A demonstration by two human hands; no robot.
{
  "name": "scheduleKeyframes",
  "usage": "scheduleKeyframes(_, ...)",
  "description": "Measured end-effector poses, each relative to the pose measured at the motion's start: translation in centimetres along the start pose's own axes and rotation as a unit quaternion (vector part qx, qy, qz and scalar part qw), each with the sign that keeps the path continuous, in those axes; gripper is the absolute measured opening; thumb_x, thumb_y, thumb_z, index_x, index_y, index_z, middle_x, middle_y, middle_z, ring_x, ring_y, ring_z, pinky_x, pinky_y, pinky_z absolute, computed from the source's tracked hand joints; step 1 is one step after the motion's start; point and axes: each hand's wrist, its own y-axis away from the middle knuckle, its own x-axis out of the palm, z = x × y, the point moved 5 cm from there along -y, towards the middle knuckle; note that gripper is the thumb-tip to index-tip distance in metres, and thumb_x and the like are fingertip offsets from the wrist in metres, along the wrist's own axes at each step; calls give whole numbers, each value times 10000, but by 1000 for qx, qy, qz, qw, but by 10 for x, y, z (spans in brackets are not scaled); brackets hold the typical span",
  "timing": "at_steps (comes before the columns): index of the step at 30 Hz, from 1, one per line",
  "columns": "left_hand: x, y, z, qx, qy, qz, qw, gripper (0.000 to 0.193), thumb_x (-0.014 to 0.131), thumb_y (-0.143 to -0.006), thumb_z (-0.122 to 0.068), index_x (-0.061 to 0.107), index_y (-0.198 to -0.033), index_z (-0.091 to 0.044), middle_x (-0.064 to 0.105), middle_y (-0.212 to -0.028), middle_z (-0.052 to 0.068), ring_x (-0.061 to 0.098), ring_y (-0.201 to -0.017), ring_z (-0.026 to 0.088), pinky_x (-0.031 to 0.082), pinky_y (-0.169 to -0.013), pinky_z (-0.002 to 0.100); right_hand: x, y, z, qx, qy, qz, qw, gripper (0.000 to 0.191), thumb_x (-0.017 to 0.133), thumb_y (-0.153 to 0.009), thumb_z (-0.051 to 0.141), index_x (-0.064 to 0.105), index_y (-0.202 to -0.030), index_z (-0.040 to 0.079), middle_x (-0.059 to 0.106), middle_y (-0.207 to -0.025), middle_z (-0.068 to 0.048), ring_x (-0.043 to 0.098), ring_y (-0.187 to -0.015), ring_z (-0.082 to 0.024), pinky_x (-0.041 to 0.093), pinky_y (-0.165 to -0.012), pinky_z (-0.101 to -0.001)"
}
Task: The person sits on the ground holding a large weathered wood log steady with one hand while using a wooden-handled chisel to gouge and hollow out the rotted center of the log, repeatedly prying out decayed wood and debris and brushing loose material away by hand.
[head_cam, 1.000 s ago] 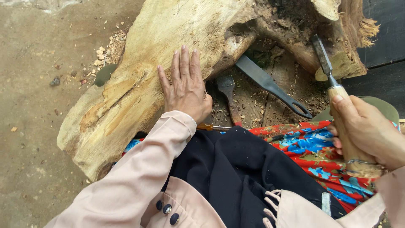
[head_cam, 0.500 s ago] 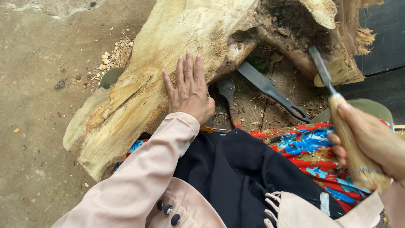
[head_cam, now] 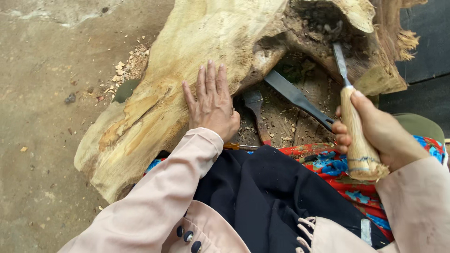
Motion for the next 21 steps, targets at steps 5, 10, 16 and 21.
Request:
scheduleKeyframes(5, -2, 0, -3, 1, -4, -8, 1000, 1083, 716, -711, -290, 142, -1595, -41, 97, -1679, 181, 65, -1561, 343, 23, -1204, 663, -18, 16, 29, -87, 384, -165, 904, 528, 427, -1064, 505, 548, -979, -1, 590, -653, -162, 580, -500, -273, 479, -503, -453)
scheduleKeyframes(10, -3, -3, -2, 1, -3, 8, 1000, 1100, 723, -711, -290, 123, -1599, -44, 85, -1679, 184, 75, -1554, 342, 19, -1205, 659, -56, 38, 17, -74, 531, -257, 804, 418, 472, -1099, 471, 557, -1089, 62, 679, -697, -183, 715, -572, -317, 541, -595, -439)
scheduleKeyframes(16, -2, -1, -3, 0, 2, 20, 1000, 1097, 719, -717, -289, 107, -1595, -48, 78, -1676, 179, 72, -1556, 344, 15, -1211, 644, -69, 19, -5, -195, 632, -294, 690, 449, 526, -1121, 445, 553, -1069, 0, 685, -780, -268, 677, -734, -409, 532, -655, -482)
scheduleKeyframes(21, -3, -1, -4, -2, -2, 31, 1000, 1089, 709, -733, -283, 95, -1601, -45, 66, -1683, 177, 52, -1562, 344, -1, -1213, 647, -49, -3, -5, -93, 223, -112, 964, 474, 456, -1116, 518, 494, -1072, 48, 598, -749, -140, 562, -525, -253, 478, -459, -465)
